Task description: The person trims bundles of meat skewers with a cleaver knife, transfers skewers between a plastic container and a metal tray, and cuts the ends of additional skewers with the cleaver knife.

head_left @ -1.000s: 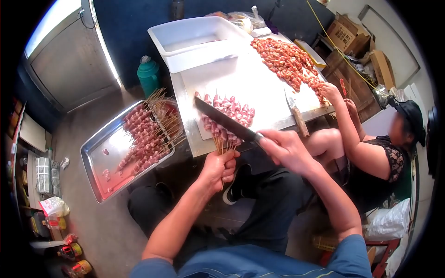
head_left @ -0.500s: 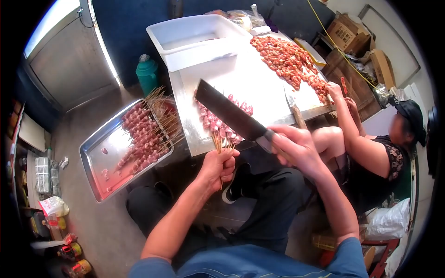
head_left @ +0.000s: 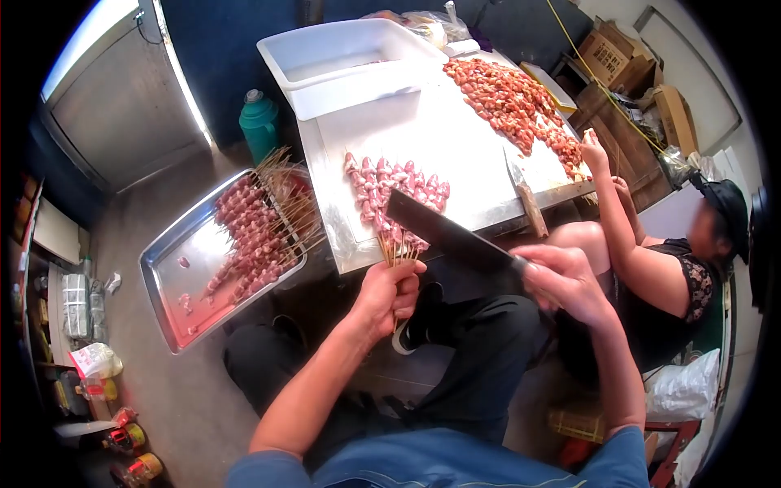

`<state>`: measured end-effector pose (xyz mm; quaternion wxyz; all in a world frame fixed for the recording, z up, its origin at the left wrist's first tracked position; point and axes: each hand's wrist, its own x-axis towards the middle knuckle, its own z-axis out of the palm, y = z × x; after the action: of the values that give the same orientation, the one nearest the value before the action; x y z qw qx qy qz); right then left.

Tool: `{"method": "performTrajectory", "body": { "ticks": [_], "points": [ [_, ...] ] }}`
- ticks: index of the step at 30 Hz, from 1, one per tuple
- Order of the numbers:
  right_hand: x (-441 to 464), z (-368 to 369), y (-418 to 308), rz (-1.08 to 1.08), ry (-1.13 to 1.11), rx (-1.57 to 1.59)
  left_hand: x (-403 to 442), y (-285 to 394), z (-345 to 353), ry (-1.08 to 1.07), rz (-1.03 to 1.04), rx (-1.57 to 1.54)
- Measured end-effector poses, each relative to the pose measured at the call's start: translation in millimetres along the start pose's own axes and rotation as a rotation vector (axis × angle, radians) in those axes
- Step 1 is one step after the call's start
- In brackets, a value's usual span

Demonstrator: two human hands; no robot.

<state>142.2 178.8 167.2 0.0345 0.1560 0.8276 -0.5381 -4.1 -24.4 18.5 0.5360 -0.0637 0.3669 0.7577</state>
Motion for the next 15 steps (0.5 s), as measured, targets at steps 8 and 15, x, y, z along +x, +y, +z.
{"method": "performTrajectory", "body": {
  "ticks": [8, 15],
  "points": [
    [34.0, 28.7, 7.9, -0.049, -0.044, -0.09, 2.7, -2.3, -4.7, 0.009, -0.01, -0.059],
    [-12.2, -15.5, 12.5, 0.061, -0.032, -0.073, 4.3, -2.8, -3.3, 0.016, -0.011, -0.038]
  ]
}}
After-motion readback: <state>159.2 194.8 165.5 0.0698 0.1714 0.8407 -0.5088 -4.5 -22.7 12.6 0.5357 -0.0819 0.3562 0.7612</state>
